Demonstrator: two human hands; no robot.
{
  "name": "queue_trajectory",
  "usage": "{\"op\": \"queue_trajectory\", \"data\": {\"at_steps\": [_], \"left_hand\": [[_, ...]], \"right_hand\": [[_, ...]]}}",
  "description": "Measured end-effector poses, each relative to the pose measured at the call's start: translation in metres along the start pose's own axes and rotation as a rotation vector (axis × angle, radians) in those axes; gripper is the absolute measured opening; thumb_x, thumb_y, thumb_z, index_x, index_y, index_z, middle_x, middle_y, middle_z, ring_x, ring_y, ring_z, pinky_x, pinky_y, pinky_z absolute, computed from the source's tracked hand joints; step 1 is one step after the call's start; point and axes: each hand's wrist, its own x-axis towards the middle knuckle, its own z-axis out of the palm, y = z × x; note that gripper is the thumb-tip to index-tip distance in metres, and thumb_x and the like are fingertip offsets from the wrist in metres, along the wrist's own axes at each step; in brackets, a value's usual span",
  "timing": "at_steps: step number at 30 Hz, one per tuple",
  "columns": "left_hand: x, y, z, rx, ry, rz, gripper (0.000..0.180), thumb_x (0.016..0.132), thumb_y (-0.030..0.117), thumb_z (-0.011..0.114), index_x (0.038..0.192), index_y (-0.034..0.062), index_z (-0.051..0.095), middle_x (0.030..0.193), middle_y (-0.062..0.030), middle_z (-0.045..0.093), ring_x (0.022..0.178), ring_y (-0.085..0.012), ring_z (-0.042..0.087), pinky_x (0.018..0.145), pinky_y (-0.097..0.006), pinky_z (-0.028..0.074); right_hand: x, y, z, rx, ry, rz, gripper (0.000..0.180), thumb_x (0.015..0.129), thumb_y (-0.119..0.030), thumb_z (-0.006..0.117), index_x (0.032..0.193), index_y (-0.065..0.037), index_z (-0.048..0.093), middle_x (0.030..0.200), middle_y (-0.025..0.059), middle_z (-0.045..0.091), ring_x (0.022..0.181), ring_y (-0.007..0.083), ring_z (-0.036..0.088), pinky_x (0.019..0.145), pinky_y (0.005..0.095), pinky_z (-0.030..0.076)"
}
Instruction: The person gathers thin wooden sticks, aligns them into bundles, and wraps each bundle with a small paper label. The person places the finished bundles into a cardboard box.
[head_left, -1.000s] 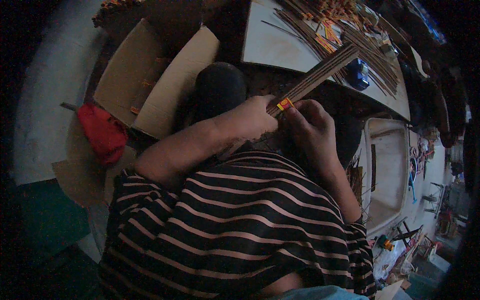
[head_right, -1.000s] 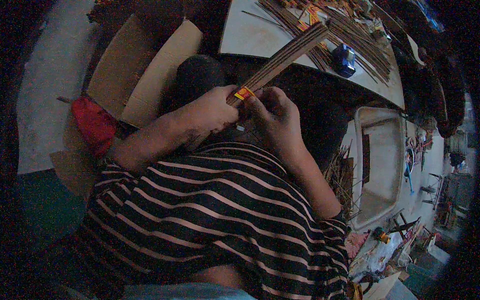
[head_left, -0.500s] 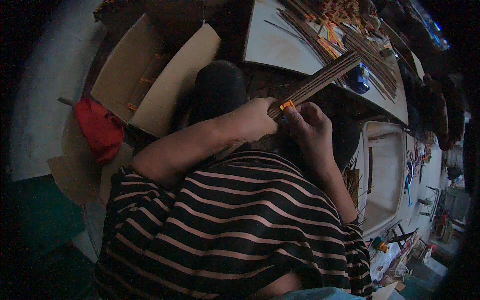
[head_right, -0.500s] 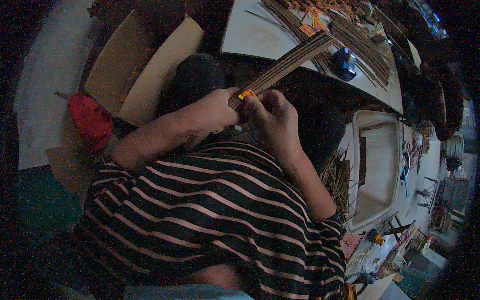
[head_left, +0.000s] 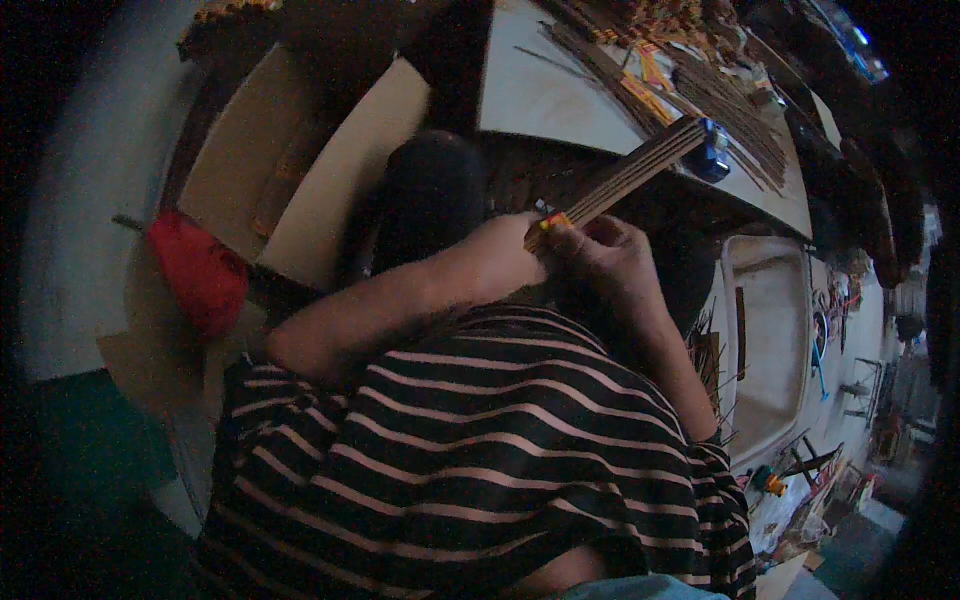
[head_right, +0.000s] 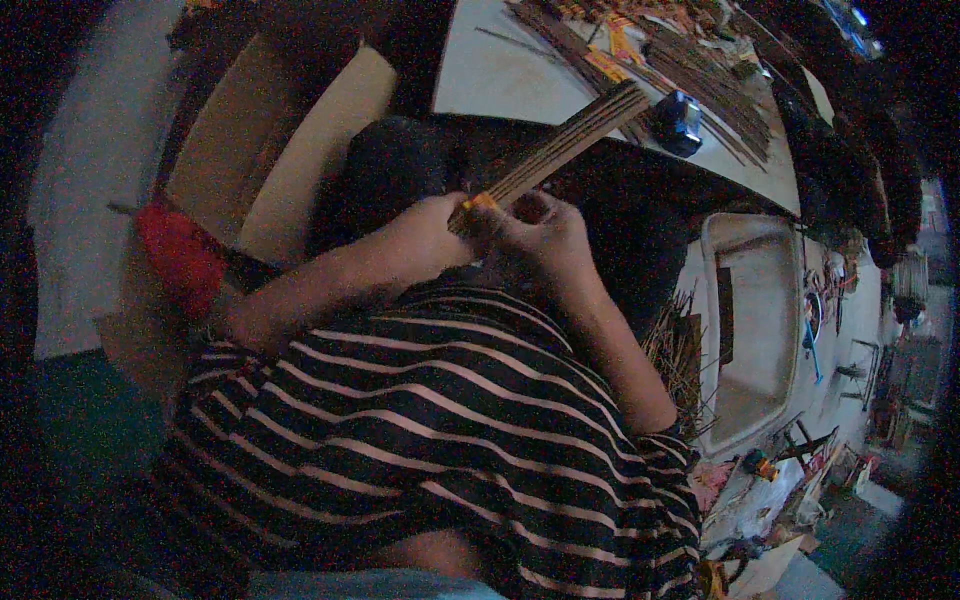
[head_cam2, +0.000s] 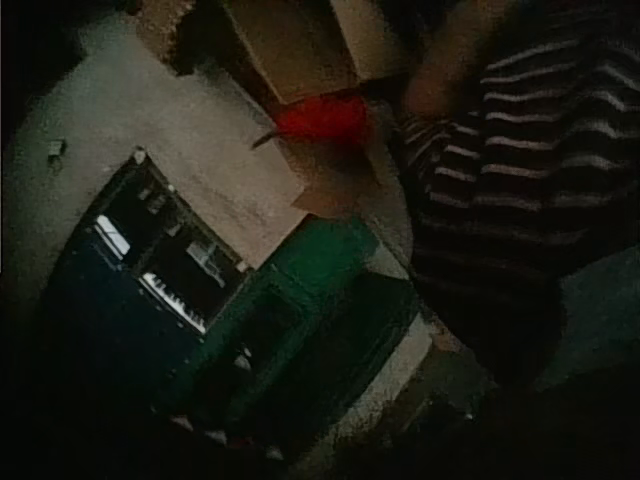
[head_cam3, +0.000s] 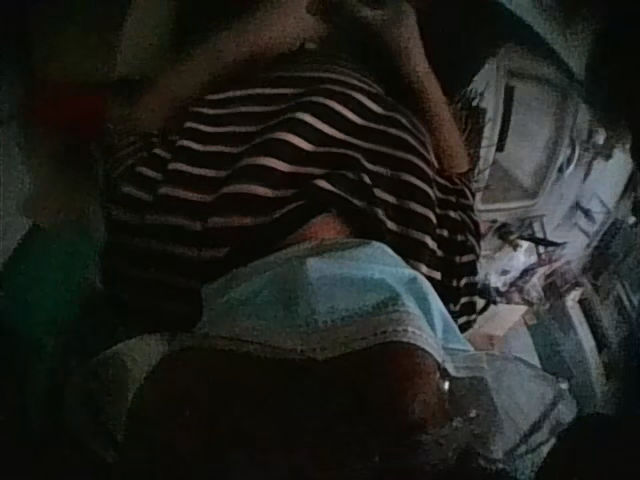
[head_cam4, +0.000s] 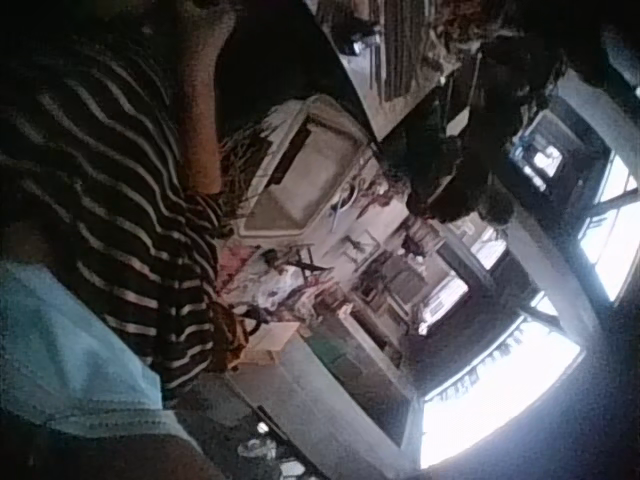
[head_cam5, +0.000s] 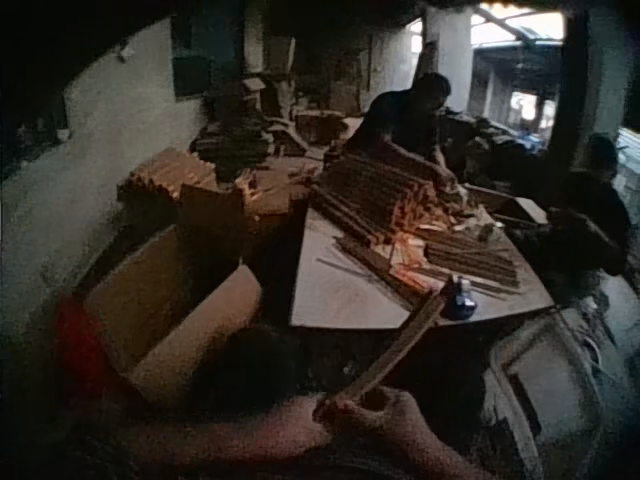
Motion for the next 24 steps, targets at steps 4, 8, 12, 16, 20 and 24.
{"op": "queue_trajectory", "data": {"at_steps": [4, 8, 12, 16, 20, 24], "left_hand": [[-0.010, 0.024, -0.003, -0.047, -0.061, -0.178, 0.045, 0.073, 0.011, 0.062, 0.112, -0.0040, 0.046, 0.096, -0.0137, 0.058, 0.088, -0.0199, 0.056, 0.079, -0.028, 0.042], [-0.003, 0.022, -0.008, -0.038, -0.121, -0.197, 0.035, 0.072, 0.012, 0.062, 0.100, -0.0031, 0.049, 0.074, -0.0086, 0.056, 0.061, -0.0160, 0.054, 0.055, -0.028, 0.045], [0.016, 0.014, -0.016, -0.115, -0.176, -0.201, 0.018, 0.070, 0.013, 0.063, 0.079, 0.0012, 0.052, 0.055, -0.0022, 0.046, 0.041, -0.0114, 0.042, 0.035, -0.026, 0.035], [0.022, 0.026, -0.023, -0.128, -0.222, -0.150, 0.019, 0.073, 0.015, 0.062, 0.083, 0.0037, 0.050, 0.054, 0.0009, 0.042, 0.041, -0.0078, 0.038, 0.033, -0.022, 0.032], [0.032, 0.021, -0.025, -0.235, -0.226, -0.201, 0.020, 0.073, 0.016, 0.063, 0.083, 0.0050, 0.050, 0.054, 0.0004, 0.040, 0.041, -0.0079, 0.037, 0.032, -0.022, 0.031], [0.040, 0.010, -0.028, -0.183, -0.247, -0.212, 0.022, 0.072, 0.018, 0.064, 0.085, 0.0049, 0.050, 0.055, 0.0004, 0.040, 0.042, -0.0079, 0.038, 0.033, -0.022, 0.031]], "right_hand": [[0.007, 0.009, -0.004, 0.081, -0.077, 0.007, 0.033, 0.076, -0.025, 0.065, 0.091, 0.003, 0.059, 0.083, 0.0066, 0.060, 0.071, 0.0116, 0.053, 0.064, 0.0227, 0.042], [0.016, 0.014, -0.007, 0.200, -0.093, -0.009, 0.029, 0.076, -0.023, 0.065, 0.090, 0.002, 0.058, 0.081, 0.0054, 0.060, 0.069, 0.0112, 0.053, 0.062, 0.0222, 0.042], [0.028, 0.005, -0.012, 0.220, -0.109, 0.032, 0.027, 0.076, -0.021, 0.064, 0.090, 0.001, 0.057, 0.077, 0.0033, 0.058, 0.065, 0.0097, 0.051, 0.057, 0.0222, 0.041], [0.040, 0.008, -0.015, 0.257, -0.068, -0.031, 0.030, 0.077, -0.026, 0.063, 0.091, 0.000, 0.056, 0.071, 0.0015, 0.056, 0.059, 0.0062, 0.047, 0.051, 0.0183, 0.037], [0.048, 0.010, -0.019, 0.264, -0.108, -0.022, 0.030, 0.078, -0.027, 0.062, 0.090, 0.000, 0.056, 0.071, 0.0018, 0.055, 0.051, 0.0060, 0.046, 0.044, 0.0191, 0.035], [0.045, 0.005, -0.014, 0.277, -0.104, -0.016, 0.030, 0.078, -0.028, 0.062, 0.090, 0.000, 0.056, 0.069, 0.0004, 0.054, 0.051, 0.0064, 0.045, 0.045, 0.0183, 0.035]]}}
